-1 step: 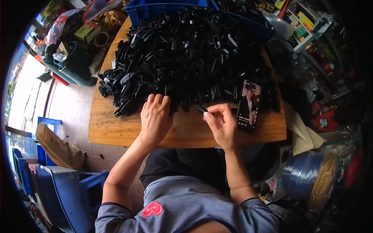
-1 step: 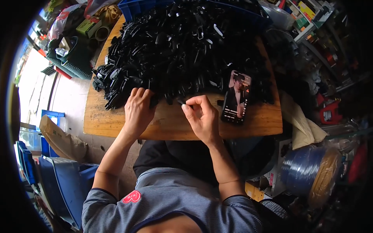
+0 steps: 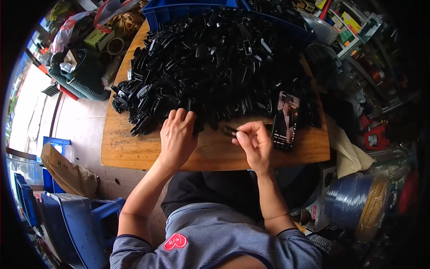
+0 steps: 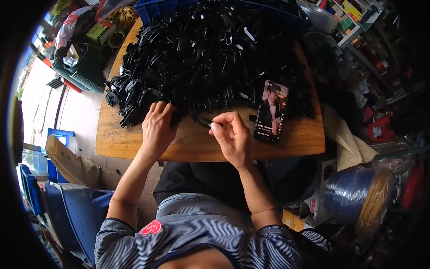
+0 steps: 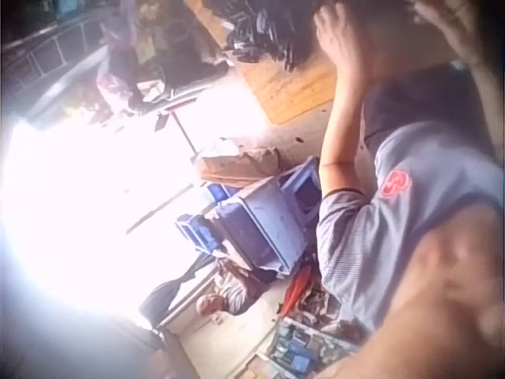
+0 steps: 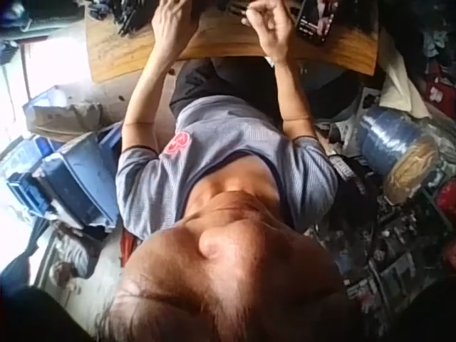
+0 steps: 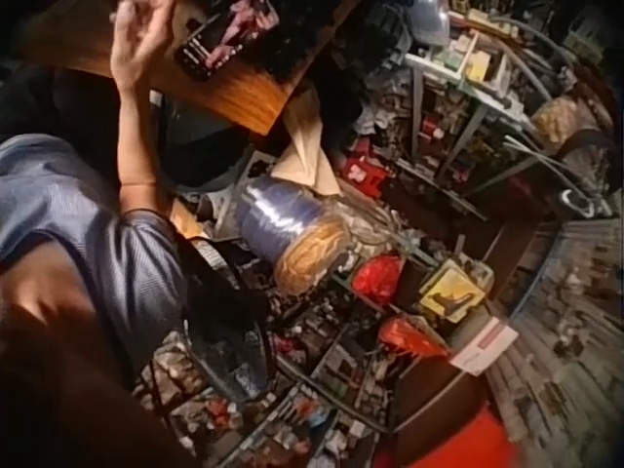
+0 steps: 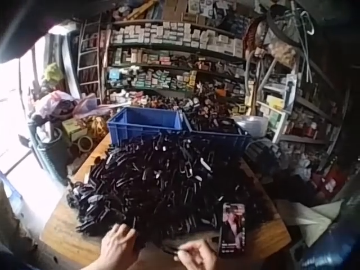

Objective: Manually assembling small black plastic hardware components at a workbench.

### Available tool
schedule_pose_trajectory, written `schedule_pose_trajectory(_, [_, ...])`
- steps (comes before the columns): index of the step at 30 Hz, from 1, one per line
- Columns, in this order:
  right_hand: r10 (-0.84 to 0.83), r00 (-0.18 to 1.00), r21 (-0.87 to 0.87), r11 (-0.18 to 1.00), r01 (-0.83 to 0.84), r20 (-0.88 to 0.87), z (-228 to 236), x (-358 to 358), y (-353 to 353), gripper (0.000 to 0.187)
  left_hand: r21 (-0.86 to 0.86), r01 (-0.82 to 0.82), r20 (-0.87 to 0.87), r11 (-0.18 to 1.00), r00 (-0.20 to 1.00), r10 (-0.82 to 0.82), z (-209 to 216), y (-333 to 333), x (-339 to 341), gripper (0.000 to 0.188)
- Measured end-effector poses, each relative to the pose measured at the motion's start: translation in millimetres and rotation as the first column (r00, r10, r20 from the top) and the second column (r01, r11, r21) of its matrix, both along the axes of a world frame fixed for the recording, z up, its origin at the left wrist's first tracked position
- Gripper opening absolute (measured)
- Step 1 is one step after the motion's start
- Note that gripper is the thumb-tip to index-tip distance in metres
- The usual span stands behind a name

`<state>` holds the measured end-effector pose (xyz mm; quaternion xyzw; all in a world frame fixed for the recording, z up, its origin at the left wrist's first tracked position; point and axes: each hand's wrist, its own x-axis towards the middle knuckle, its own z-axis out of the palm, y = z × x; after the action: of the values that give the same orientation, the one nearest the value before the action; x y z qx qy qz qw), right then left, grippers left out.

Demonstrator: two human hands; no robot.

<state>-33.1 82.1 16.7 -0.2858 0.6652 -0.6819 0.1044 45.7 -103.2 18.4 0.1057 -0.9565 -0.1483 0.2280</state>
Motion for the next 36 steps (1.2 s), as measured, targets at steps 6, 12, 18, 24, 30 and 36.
schedule_pose_trajectory(6, [0.303,0.875,-0.446,0.888,-0.115,0.377,-16,10,-2,0.014,0.157,0.143,-0.083,0.977,0.988,-0.132,-2,8,14,0.025])
schedule_pose_trajectory(12, [0.42,0.75,-0.529,0.841,-0.11,0.512,-3,17,-5,0.02,0.723,0.395,-0.32,0.567,0.918,-0.232,6,31,28,0.021])
schedule_pose_trajectory(18, [0.436,0.722,-0.516,0.847,-0.126,0.538,3,21,0,0.019,0.729,0.439,-0.387,0.526,0.897,-0.211,1,31,25,0.028])
schedule_pose_trajectory(24, [0.396,0.741,-0.354,0.908,-0.225,0.543,0,23,4,0.027,0.679,0.468,-0.383,0.566,0.883,-0.271,5,30,29,0.028])
schedule_pose_trajectory(30, [0.315,0.753,-0.267,0.945,-0.191,0.578,18,34,4,0.03,0.684,0.518,-0.391,0.514,0.855,-0.341,10,32,34,0.028])
schedule_pose_trajectory(36, [0.296,0.95,-0.145,0.949,-0.28,0.1,1,22,3,0.027,0.96,0.277,-0.256,0.038,0.926,-0.277,5,51,32,0.035])
